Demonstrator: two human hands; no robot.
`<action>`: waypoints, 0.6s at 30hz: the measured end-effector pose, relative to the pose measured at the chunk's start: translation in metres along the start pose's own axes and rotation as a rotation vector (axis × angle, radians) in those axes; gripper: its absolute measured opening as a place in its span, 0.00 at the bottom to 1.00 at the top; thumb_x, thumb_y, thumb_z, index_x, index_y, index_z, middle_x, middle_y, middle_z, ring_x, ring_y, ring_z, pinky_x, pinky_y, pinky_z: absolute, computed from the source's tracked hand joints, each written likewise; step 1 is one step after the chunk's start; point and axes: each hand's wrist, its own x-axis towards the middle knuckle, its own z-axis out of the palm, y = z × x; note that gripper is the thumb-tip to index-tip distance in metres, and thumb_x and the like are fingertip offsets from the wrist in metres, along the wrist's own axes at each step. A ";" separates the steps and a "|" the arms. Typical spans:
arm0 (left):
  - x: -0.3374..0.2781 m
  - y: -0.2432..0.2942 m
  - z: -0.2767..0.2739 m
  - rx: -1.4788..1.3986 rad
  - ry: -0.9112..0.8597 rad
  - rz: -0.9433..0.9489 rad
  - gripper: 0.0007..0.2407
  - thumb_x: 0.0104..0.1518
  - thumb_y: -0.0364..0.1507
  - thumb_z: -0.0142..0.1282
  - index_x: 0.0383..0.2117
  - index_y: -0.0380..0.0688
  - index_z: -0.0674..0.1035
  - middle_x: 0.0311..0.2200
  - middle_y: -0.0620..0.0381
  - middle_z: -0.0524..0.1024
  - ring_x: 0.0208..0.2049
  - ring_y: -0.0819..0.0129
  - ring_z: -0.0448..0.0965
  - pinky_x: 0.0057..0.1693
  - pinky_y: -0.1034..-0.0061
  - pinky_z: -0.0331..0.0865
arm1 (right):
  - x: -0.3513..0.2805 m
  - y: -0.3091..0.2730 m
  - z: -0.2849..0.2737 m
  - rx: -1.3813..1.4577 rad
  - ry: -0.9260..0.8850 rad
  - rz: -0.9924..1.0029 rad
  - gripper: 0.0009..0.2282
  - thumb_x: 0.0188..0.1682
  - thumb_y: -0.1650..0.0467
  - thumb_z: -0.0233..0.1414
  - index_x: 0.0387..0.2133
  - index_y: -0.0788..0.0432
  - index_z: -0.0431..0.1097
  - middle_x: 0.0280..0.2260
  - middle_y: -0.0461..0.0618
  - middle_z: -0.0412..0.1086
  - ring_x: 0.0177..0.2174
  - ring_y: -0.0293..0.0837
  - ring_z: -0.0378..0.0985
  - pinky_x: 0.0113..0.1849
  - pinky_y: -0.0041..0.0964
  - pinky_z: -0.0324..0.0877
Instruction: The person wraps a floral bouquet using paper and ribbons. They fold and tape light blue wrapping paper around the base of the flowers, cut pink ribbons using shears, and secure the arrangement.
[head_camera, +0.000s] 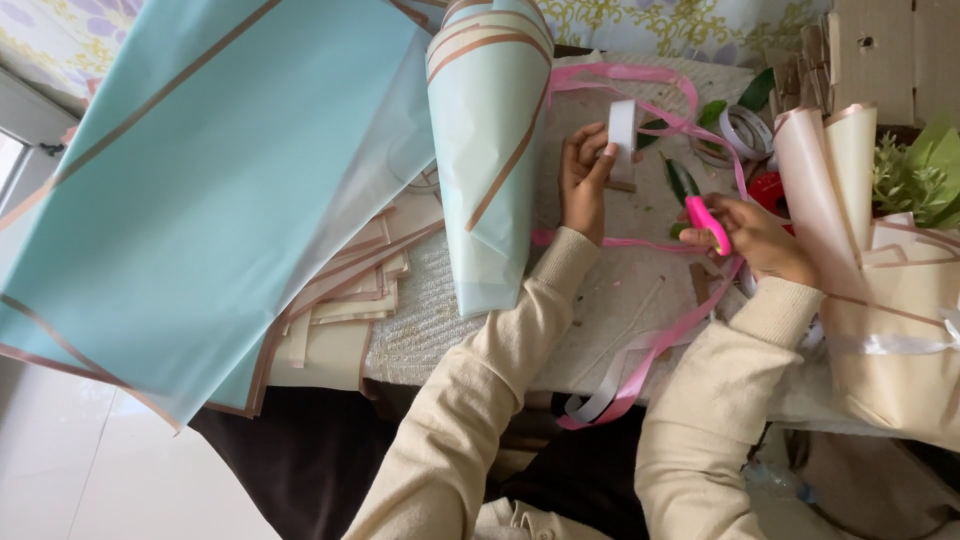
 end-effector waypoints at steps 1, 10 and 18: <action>0.000 -0.002 0.001 -0.049 0.010 -0.085 0.17 0.61 0.32 0.59 0.55 0.46 0.70 0.46 0.57 0.79 0.43 0.67 0.80 0.44 0.71 0.69 | 0.007 0.003 0.000 0.087 0.074 -0.143 0.17 0.41 0.75 0.61 0.45 0.57 0.69 0.39 0.46 0.73 0.35 0.36 0.70 0.35 0.30 0.67; -0.018 0.012 0.019 -0.134 -0.189 -0.233 0.19 0.52 0.15 0.51 0.53 0.38 0.76 0.41 0.50 0.83 0.40 0.68 0.82 0.45 0.77 0.75 | 0.044 -0.026 0.050 0.102 0.259 -0.732 0.37 0.31 0.79 0.73 0.51 0.53 0.56 0.45 0.53 0.65 0.40 0.45 0.72 0.38 0.38 0.76; 0.000 -0.017 -0.003 0.019 -0.066 -0.271 0.11 0.51 0.23 0.55 0.39 0.44 0.84 0.28 0.56 0.81 0.29 0.74 0.78 0.31 0.83 0.70 | 0.038 -0.045 0.085 0.339 0.228 -0.656 0.36 0.33 0.78 0.73 0.48 0.50 0.53 0.34 0.45 0.64 0.35 0.36 0.71 0.39 0.30 0.77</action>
